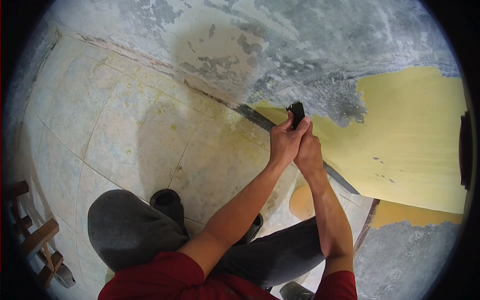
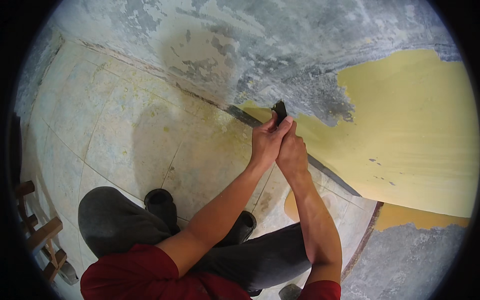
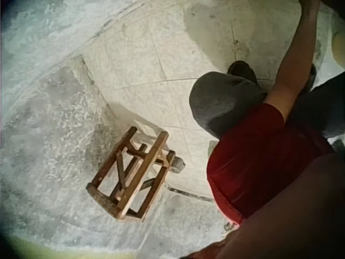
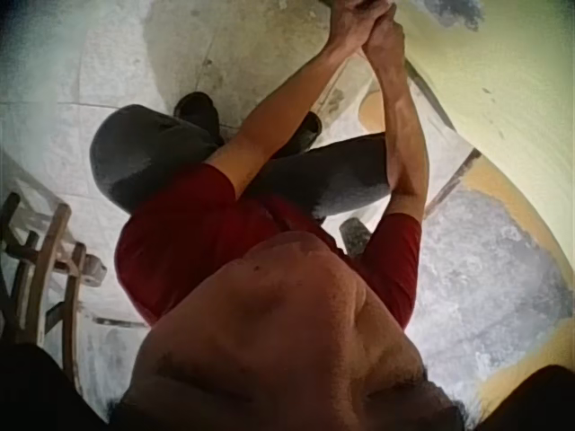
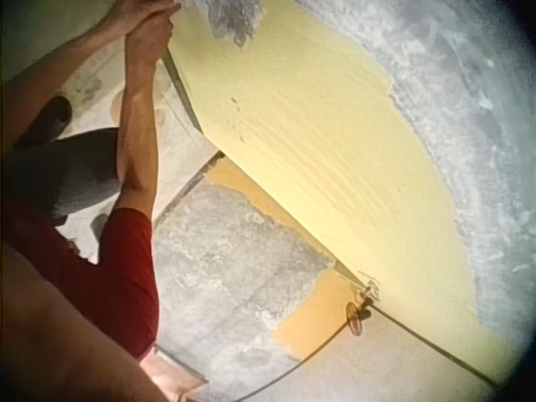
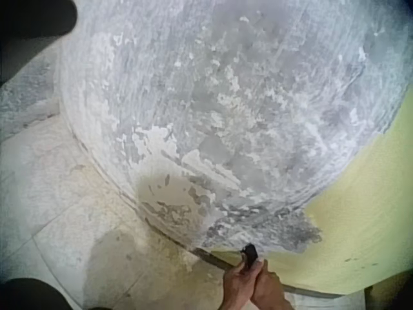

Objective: The person scrapes old paint or wallpaper off a wall using a scraper and a utility knife.

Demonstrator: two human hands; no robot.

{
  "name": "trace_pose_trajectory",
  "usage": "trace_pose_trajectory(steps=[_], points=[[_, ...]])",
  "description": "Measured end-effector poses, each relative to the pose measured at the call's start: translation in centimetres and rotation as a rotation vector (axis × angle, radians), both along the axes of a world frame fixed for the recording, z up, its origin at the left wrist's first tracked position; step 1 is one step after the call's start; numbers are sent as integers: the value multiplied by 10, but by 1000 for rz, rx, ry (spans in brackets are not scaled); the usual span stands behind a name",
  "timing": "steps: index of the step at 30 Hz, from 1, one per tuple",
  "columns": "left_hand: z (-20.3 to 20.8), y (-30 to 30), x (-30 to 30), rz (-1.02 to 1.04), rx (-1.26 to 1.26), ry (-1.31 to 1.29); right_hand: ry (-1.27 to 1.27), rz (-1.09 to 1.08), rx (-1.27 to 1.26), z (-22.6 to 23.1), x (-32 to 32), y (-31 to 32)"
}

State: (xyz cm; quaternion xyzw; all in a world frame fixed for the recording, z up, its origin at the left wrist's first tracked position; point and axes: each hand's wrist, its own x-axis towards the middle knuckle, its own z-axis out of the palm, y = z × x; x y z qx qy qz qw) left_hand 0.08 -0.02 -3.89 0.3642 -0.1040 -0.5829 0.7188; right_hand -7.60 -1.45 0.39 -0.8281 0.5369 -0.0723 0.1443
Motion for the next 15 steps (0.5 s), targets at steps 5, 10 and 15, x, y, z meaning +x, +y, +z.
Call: trace_pose_trajectory(steps=[5,10,15], points=[[5,-2,-8,93,73,-116,-73,52,-15,0,-3,-2],[2,-3,10,137,18,71,55,19,1,-4,15,-4],[-1,3,0,-17,50,-36,-115,-13,3,1,5,8]])
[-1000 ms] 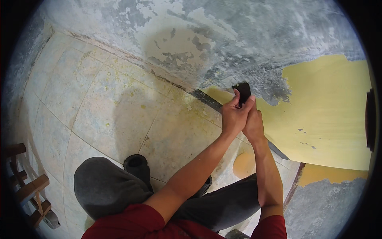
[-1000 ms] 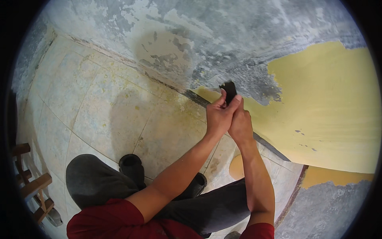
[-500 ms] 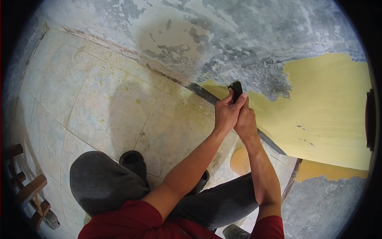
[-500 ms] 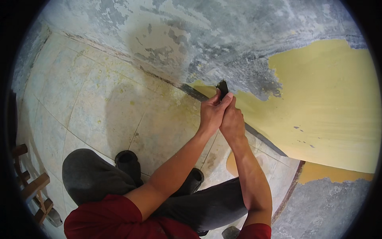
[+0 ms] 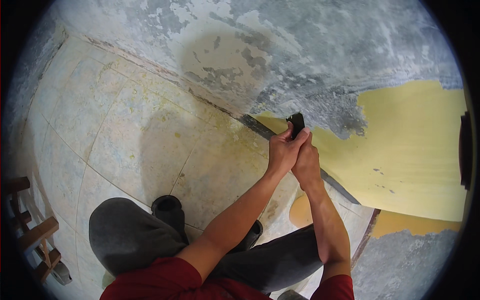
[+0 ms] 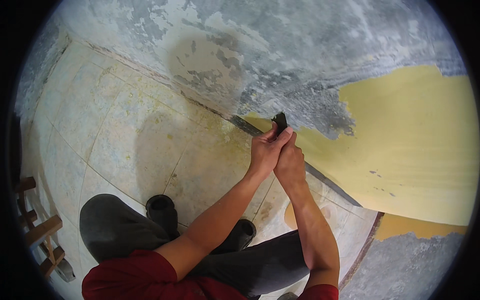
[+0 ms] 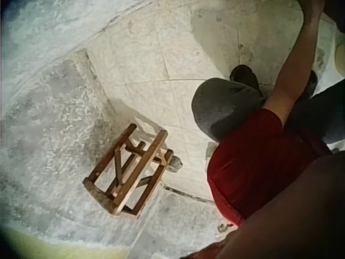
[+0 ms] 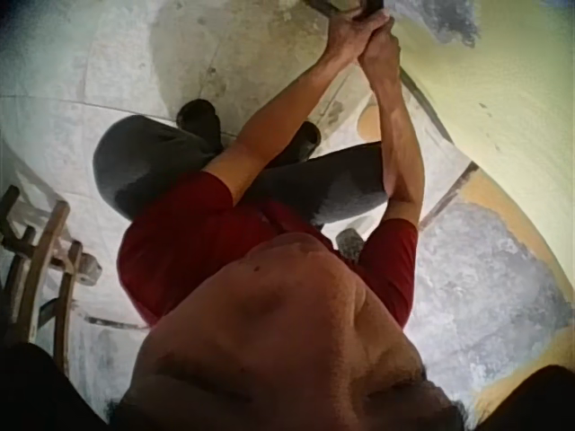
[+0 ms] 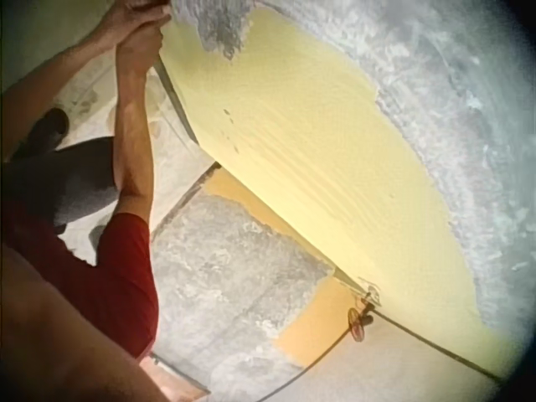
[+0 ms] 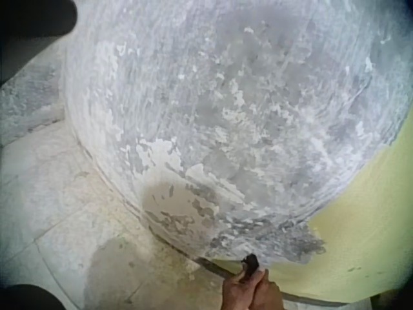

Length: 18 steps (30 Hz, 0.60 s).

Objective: The person scrapes old paint or wallpaper off a wall using a scraper and a utility knife.

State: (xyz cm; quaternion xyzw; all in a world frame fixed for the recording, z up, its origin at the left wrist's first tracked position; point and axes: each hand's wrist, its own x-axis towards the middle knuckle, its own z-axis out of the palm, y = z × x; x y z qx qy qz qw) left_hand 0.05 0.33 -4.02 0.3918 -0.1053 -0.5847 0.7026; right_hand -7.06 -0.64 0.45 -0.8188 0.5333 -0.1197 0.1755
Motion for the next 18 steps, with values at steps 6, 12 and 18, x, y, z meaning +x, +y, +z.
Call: trace_pose_trajectory(steps=[6,12,18], points=[[1,-8,14,138,-14,36,156,40,26,-5,14,-18],[0,-3,11,205,-50,142,221,46,-3,-4,14,-7],[-3,5,25,17,16,179,204,33,45,-1,26,-3]])
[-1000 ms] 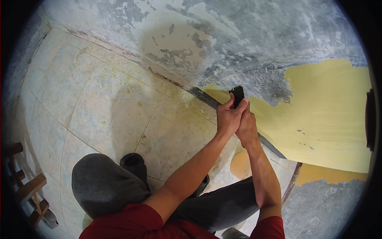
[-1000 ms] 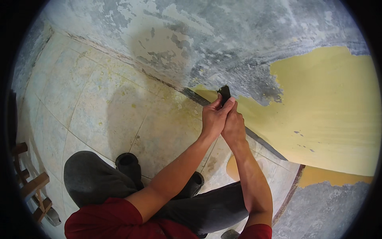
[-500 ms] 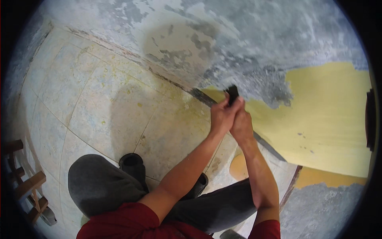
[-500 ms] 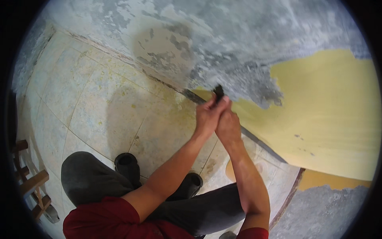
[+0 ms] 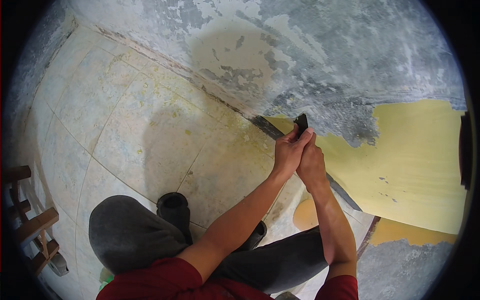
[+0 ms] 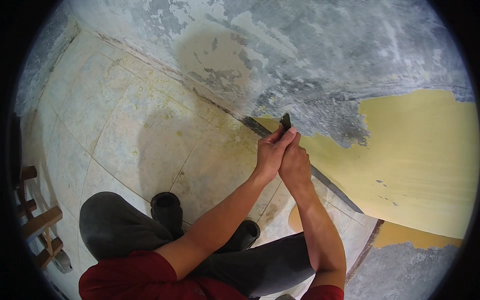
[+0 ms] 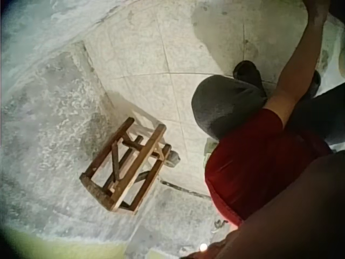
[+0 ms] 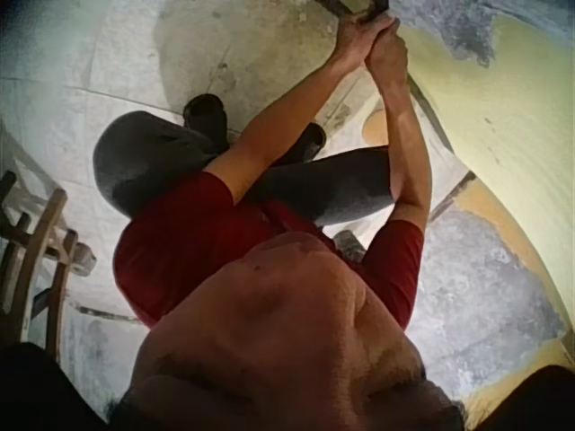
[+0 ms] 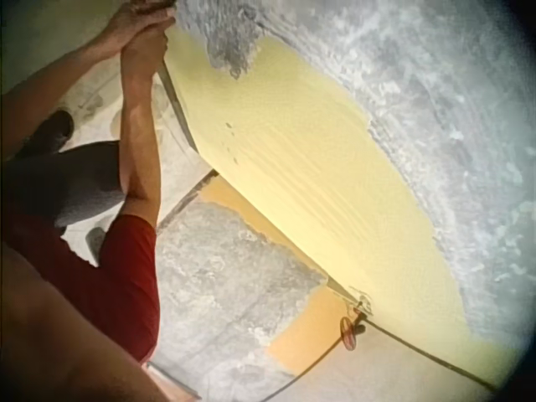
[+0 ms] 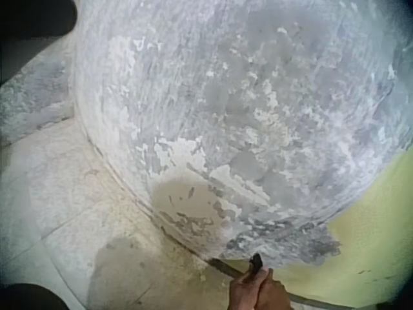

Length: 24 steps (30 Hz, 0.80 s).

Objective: The person scrapes old paint or wallpaper off a wall using a scraper and a utility knife.

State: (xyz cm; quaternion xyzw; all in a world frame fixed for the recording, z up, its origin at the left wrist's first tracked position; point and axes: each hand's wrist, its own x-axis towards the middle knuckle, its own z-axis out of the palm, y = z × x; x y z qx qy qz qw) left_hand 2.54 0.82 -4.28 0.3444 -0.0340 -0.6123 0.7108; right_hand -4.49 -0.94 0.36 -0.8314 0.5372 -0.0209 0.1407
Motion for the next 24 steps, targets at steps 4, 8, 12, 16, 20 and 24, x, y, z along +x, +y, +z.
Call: trace_pose_trajectory(steps=[4,8,12,16,20,24], points=[[-12,-5,3,26,-58,23,28,-20,-3,-5,8,-5],[-12,-5,2,77,-49,83,47,-18,5,-6,8,-3],[-10,-4,1,58,2,109,12,-11,0,-10,5,-5],[-4,-6,-1,29,-56,35,52,-46,-53,-6,-2,-8],[-9,-4,-2,103,-53,140,104,17,-16,-7,4,-9],[-16,-4,-3,75,-5,89,190,-30,-1,-4,9,-4]])
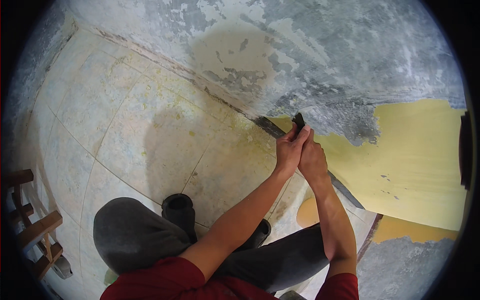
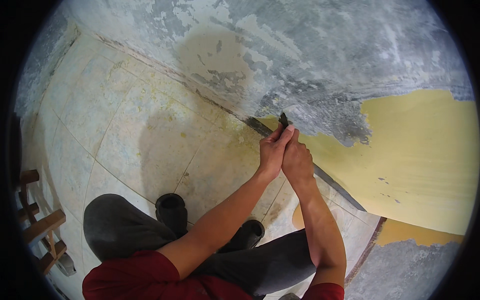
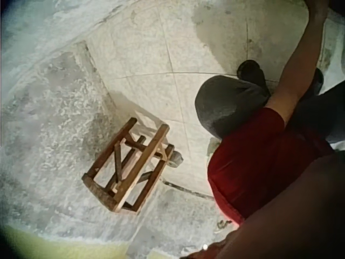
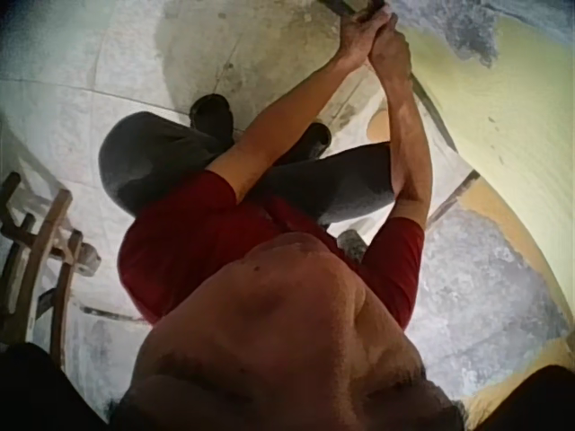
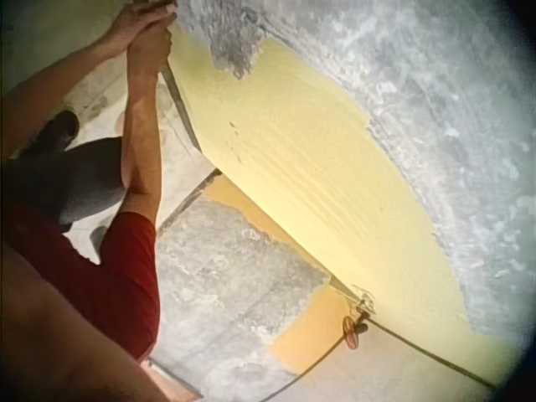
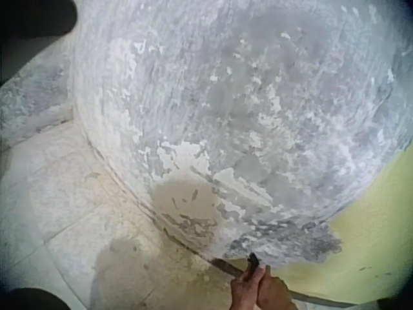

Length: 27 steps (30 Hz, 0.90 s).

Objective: The person scrapes old paint or wallpaper off a wall using a scraper and a utility knife.

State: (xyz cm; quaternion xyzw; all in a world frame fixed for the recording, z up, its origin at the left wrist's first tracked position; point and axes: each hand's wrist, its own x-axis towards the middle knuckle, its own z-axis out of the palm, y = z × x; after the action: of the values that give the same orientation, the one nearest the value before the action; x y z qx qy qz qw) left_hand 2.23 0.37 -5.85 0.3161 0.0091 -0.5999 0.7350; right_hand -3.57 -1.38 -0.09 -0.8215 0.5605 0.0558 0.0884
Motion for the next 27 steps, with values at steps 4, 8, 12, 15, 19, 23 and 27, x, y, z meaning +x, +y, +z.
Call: trace_pose_trajectory(steps=[4,8,12,15,19,23,27], points=[[-13,-1,4,29,-11,117,69,41,-31,-14,11,-5],[-17,3,3,4,-12,103,120,-36,-5,-5,13,8],[-14,-2,-4,-16,-33,50,95,-84,-23,-5,7,4],[-5,-10,-6,48,-31,132,42,-11,-42,-8,-3,-11],[13,-16,-31,237,66,107,-172,183,52,-5,-32,-24],[40,-2,-60,223,21,200,-171,194,64,34,-60,-10],[20,16,-54,80,156,213,-639,-85,368,37,-85,21]])
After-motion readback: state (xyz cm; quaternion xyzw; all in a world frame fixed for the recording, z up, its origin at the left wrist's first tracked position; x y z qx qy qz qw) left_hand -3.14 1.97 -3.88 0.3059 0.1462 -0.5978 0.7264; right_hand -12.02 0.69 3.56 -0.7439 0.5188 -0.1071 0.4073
